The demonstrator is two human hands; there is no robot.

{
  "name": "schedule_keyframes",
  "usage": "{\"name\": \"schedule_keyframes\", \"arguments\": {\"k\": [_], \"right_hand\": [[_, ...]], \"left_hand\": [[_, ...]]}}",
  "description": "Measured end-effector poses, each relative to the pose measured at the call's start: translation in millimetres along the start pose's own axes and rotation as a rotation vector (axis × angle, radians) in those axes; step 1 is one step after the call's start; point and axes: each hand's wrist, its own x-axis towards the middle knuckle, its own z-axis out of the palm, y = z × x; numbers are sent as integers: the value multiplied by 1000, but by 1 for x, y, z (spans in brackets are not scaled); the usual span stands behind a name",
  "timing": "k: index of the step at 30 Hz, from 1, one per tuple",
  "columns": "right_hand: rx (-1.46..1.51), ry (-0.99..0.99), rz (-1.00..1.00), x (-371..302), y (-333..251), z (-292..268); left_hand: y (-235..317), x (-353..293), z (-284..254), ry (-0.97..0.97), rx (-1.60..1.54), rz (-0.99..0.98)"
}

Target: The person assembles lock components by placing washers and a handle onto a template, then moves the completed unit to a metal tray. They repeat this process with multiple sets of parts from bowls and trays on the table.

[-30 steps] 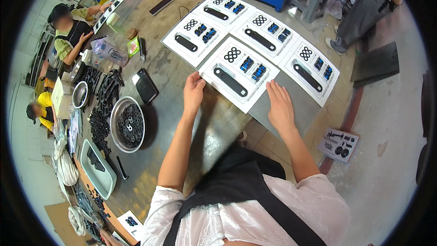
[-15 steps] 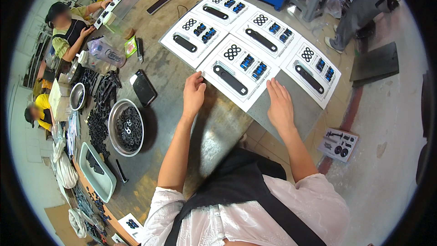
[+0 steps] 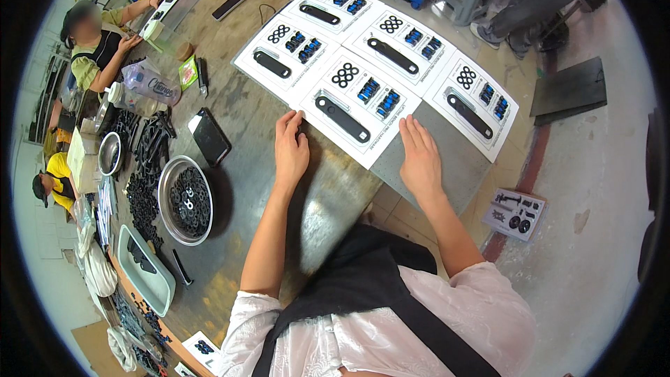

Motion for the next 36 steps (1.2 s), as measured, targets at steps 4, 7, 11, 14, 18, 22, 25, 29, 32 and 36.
{"name": "schedule_keyframes", "arguments": {"k": [4,7,11,14,18,22,25,29,32,36], "right_hand": [[14,-16,21,1,-4,-2],[-1,-16,36,-1,-1,2],[-27,5,33,0,-3,3],[-29,16,40,1,-2,6],[-38,35,40,1,-2,10],[-49,63,36,1,-3,14],[-69,81,22,1,-3,17],[-75,75,26,3,-4,17],[-74,86,23,-1,-2,19],[-81,78,21,-1,-4,22]], "left_hand": [[-1,-1,-1,-4,40,54],[5,-1,-1,-38,80,67],[2,1,1,-31,161,129],[1,1,3,-10,247,186],[-3,4,4,10,309,242],[-2,2,6,14,304,241],[-3,1,9,52,340,274],[-7,-3,13,103,384,325],[-7,-5,15,128,369,339],[-7,-10,11,142,351,319]]}}
